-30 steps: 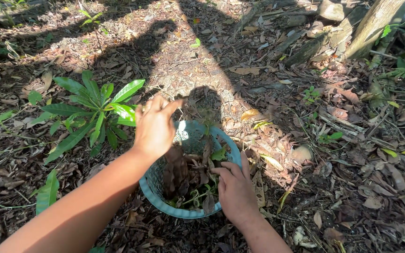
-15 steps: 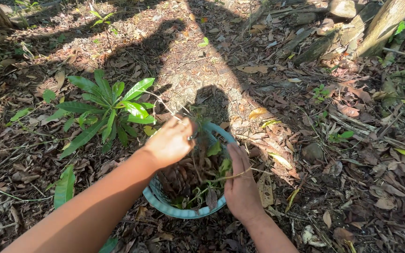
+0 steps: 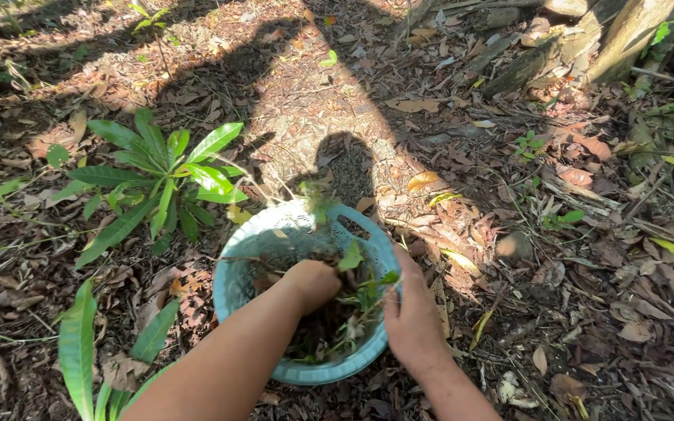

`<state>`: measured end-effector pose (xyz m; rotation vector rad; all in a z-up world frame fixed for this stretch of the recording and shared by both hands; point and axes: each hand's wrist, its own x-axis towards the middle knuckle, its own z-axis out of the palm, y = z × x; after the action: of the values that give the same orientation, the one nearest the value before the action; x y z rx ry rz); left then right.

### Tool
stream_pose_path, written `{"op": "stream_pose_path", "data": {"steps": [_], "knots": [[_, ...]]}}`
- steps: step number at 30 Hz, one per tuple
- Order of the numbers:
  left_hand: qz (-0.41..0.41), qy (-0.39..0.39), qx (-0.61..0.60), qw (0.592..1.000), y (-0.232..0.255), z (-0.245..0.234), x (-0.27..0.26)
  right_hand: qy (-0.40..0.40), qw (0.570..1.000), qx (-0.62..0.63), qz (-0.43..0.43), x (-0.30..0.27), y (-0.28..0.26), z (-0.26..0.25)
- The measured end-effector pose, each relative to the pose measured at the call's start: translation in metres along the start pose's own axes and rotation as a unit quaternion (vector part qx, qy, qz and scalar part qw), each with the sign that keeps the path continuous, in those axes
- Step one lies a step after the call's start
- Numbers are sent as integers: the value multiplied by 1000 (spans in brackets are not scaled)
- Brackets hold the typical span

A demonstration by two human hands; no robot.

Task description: Gathering dried leaves and plant debris from the ground into a plastic basket.

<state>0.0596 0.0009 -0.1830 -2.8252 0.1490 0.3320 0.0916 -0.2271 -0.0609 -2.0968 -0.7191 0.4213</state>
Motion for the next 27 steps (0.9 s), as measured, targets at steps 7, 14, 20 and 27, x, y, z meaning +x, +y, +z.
{"op": "stream_pose_path", "data": {"steps": [7, 14, 20, 27], "knots": [[-85, 15, -79, 993, -12, -7, -3, 42, 997, -27, -59, 5, 4, 14], [-77, 214, -174, 958, -23, -97, -50, 55, 995, 4, -81, 7, 11, 17], [-118, 294, -315, 895, 4, -148, -102, 81, 987, -6, -139, 7, 8, 20], [-98, -11, -336, 937, 27, -137, -111, 9, 993, 102, -54, 8, -7, 9]]}}
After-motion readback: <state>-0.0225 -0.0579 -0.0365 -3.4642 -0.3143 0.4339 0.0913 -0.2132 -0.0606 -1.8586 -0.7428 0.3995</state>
